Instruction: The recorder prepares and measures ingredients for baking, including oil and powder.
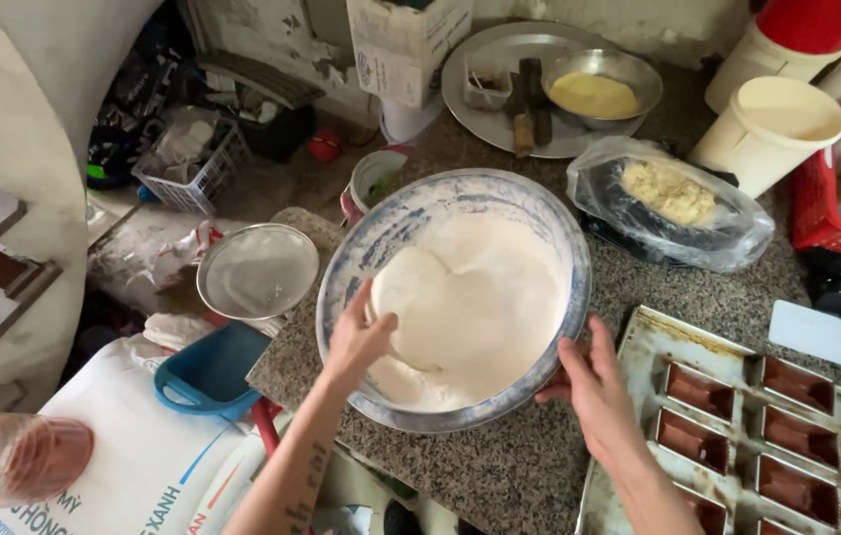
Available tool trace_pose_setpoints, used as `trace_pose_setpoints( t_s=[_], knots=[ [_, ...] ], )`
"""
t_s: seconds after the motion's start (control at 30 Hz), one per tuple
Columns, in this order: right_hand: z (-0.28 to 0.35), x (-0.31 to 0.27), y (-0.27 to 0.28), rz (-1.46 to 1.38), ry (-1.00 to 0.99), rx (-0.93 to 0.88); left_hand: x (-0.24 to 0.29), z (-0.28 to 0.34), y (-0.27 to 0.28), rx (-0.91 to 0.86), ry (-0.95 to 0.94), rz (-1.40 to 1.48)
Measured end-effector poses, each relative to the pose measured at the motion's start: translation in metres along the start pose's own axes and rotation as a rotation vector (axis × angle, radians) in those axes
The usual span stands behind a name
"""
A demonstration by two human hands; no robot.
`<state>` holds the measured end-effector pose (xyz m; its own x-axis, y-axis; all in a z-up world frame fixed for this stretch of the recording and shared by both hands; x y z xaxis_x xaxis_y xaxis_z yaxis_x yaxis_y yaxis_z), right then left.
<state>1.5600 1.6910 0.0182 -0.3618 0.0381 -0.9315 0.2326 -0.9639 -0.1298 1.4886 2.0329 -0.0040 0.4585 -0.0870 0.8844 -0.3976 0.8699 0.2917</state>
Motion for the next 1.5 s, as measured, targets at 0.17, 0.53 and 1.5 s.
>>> trace_pose_setpoints(
  t_s=[0.17, 0.53, 1.5],
  knots=[
    [0.009, -0.026, -0.031, 0.084, 0.073, -0.001, 0.002, 0.0, -0.015, -0.053, 0.022, 0.271],
    [-0.005, -0.044, -0.042, 0.163, 0.173, -0.062, 0.012, 0.009, 0.002, 0.021, 0.151, 0.464],
    [-0.084, 0.089, 0.102, 0.064, -0.264, -0.095, -0.005, 0.055, 0.043, 0.298, -0.04, 1.03]
  ],
)
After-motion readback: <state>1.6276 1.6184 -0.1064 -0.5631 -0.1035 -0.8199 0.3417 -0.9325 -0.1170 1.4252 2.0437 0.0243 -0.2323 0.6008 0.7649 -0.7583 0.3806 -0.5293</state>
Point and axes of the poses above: each hand's wrist, its own z-axis away from the middle knuckle, its own y-axis out of the back of the hand, x = y × z, the point moved 7 cm from there along -z, towards the middle knuckle, and after that the axes turned 3 degrees about -y, right-handed, at the moved point
